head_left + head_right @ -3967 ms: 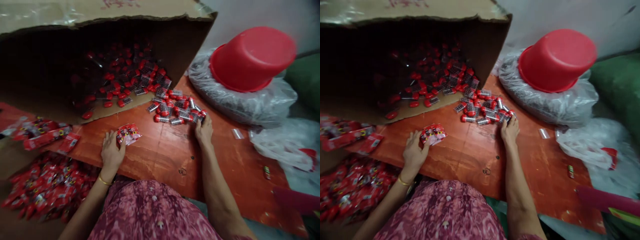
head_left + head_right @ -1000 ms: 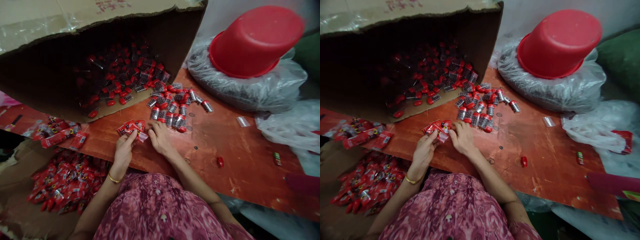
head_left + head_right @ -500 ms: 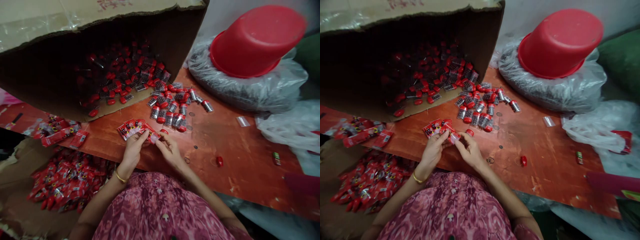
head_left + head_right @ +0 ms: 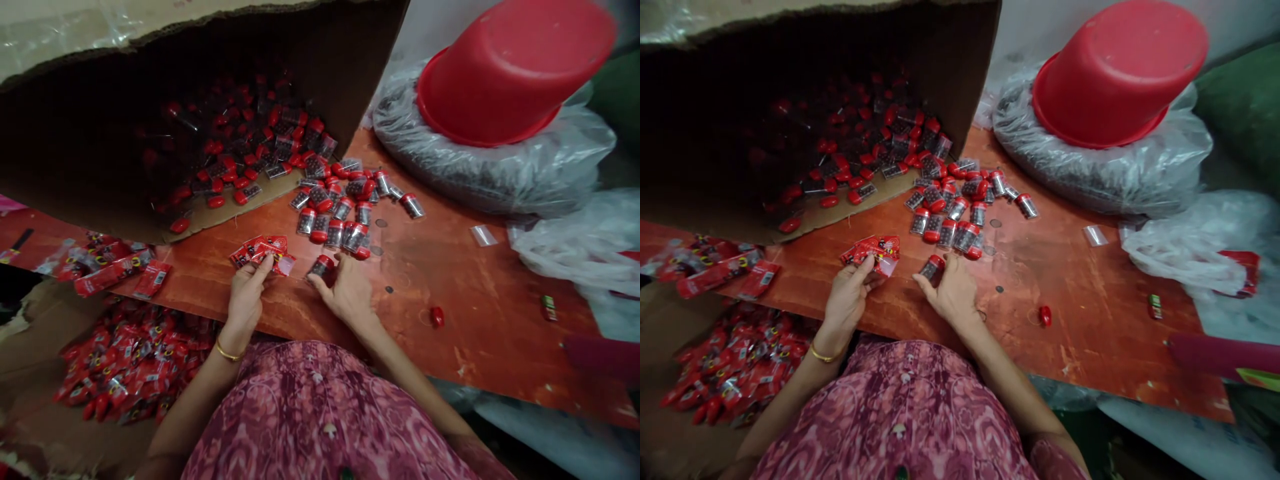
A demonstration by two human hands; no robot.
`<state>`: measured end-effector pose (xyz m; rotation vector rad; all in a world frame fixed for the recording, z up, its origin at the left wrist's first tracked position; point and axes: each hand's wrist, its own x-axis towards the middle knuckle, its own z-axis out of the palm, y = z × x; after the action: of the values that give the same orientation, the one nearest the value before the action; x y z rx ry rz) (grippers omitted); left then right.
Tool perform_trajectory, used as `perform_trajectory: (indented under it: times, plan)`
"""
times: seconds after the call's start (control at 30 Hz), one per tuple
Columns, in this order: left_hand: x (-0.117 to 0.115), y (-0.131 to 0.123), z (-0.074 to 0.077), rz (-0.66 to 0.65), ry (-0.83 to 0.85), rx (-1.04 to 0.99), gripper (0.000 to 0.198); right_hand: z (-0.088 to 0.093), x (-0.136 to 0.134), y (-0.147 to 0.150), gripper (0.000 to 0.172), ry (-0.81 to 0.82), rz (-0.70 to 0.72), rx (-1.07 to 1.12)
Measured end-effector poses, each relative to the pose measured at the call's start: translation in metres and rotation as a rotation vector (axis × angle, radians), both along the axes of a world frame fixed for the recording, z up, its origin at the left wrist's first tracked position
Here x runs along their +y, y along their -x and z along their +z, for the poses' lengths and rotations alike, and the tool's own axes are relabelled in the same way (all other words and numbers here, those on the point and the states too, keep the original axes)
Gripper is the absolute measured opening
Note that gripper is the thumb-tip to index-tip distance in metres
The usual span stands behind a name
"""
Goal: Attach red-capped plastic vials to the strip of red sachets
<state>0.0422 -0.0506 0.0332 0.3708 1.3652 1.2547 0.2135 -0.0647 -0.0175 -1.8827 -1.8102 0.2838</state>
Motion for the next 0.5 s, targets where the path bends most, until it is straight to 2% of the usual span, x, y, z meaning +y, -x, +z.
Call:
perform_trajectory:
  times: [0.07,0.23,0.5]
  plan:
    - [0.001,-0.004,0.001,-0.019,0.004,-0.017,0.044,0.0,0.002,0.007,0.069,0.059,0.006,-0.14]
    - [0.001,-0.004,-0.003,-0.052,0.077,-0.065,0.049,0.002,-0.002,0.008,0.05,0.126,0.037,-0.337]
    - [0.003,-0.001,-0.004,-0.12,0.115,-0.183,0.045,-0.018,-0.01,-0.013,0.047,-0.007,0.087,-0.447]
